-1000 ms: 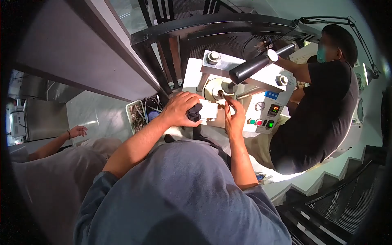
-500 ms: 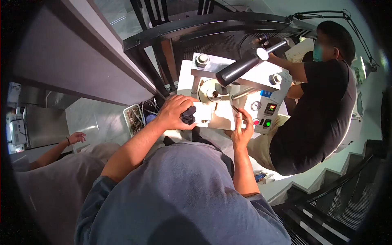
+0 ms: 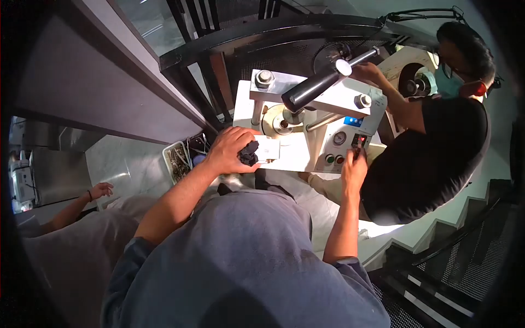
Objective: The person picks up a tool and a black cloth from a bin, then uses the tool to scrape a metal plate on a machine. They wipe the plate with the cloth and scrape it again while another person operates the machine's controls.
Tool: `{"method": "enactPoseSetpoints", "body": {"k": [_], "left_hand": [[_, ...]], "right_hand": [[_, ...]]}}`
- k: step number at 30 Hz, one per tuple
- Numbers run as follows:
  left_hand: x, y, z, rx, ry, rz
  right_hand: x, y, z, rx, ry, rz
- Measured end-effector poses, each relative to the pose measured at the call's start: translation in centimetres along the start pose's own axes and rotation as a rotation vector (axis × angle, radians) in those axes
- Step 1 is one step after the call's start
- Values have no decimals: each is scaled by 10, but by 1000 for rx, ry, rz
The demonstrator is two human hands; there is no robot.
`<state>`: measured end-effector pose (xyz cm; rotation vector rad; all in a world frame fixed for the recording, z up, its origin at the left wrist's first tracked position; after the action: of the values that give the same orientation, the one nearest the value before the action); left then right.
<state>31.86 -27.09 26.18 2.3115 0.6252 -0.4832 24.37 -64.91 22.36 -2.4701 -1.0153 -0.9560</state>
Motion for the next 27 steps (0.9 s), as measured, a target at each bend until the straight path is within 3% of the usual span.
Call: {"method": "enactPoseSetpoints", "body": {"k": [2,4,11,18,27], "left_hand": [[-3,0,-3,3,6,15],[-4,1,-3,3,3,10],[-1,0,0,14,-15,-37],[-3,2,-2,6,-8,-19],[-4,1,-1,13,23,-11]], "right_hand": [[15,-10,9,-64,-37,-199],[20,-15,12,-46,-58,-187],[11,-32,23,244,-99,141],[15,-49,15,256,29,165],[8,-52,13,301,-119,158]]}}
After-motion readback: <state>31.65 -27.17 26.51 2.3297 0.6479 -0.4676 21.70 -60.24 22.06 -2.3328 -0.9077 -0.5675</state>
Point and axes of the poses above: each hand's wrist, its own y-axis towards the middle knuckle, its own z-axis out of the palm, x = y × z, the point moved 6 cm from there along y, towards the middle knuckle, and after that the axes turned 10 degrees about z, right-handed, at the moved point
